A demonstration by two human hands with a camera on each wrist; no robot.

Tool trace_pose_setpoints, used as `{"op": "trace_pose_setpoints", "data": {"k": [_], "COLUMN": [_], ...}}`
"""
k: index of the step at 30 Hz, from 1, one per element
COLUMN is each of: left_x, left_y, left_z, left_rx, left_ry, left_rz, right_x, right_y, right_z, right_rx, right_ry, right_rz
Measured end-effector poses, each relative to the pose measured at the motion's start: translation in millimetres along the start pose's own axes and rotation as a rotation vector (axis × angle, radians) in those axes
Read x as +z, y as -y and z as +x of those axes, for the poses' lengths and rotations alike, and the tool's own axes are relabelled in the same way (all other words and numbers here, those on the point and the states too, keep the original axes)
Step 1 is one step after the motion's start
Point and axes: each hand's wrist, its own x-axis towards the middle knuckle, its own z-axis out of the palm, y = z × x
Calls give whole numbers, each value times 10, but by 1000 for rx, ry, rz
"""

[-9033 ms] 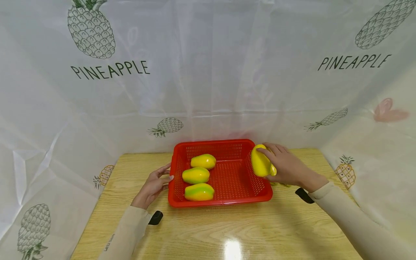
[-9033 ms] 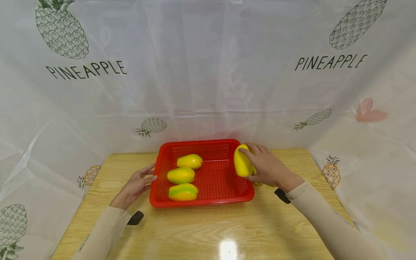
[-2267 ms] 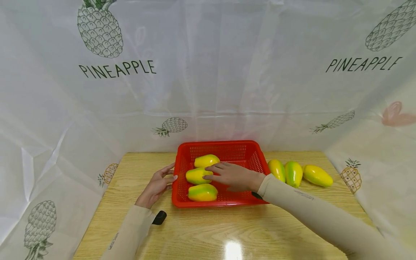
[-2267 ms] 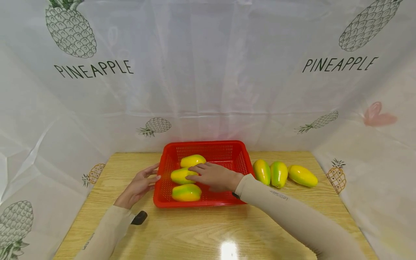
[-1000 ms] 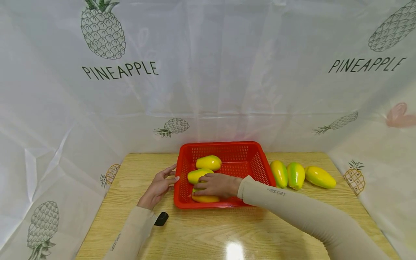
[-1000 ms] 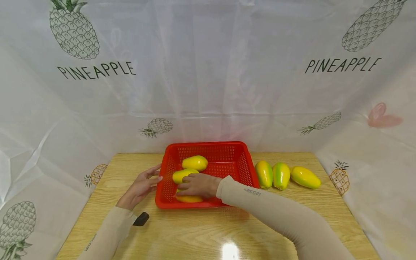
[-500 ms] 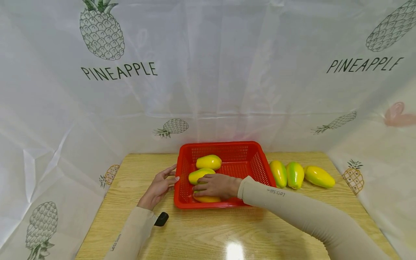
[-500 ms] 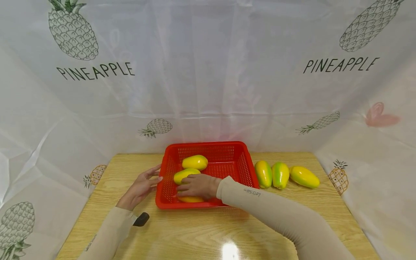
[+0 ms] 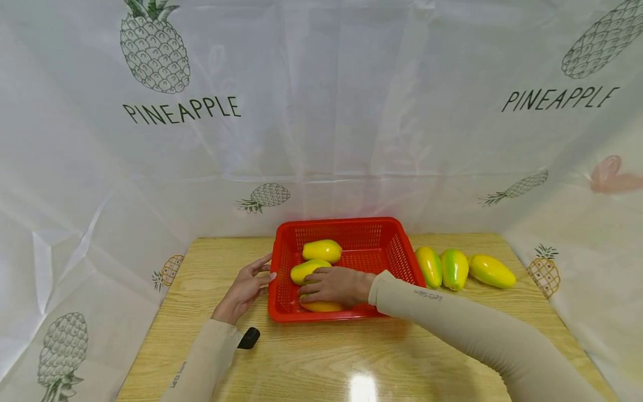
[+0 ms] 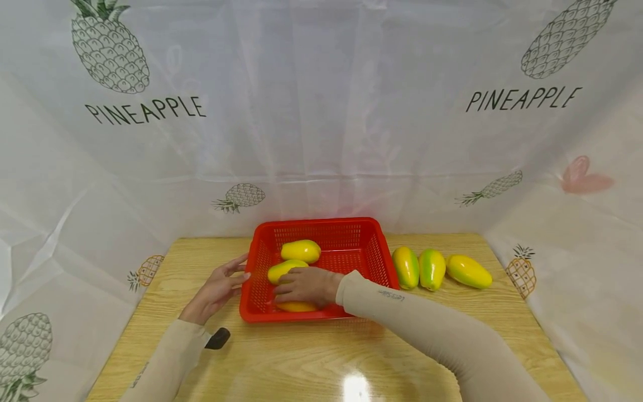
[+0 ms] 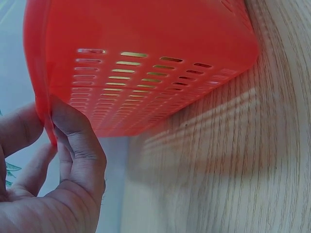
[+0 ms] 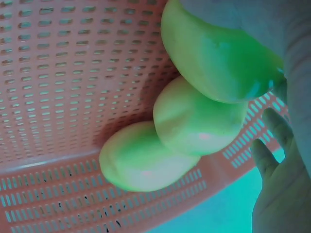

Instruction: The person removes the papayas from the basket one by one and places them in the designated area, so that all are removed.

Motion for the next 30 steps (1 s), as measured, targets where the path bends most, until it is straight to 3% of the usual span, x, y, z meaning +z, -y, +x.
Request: {"op": "trace_pose_setpoints", "data": {"k": [5,15,23,30], "left_x": [6,-2,-1,1], "left_y": [9,21,32,16], "left_z": [7,6,14,9], "left_rx": [-4,13,1,2], "left_ry": [-4,22,6,6], "left_rz": [8,-25,-14,0], "right_x": [-44,-150,-117,-4], "right_y": [-66,-242,-310,-343], "right_z": [-120,-557,-1016,-1442], "right_rx": [46,162,323,475], "right_ry": [-54,-290,-441,-518], "right_rz": [77,264,403,466]}}
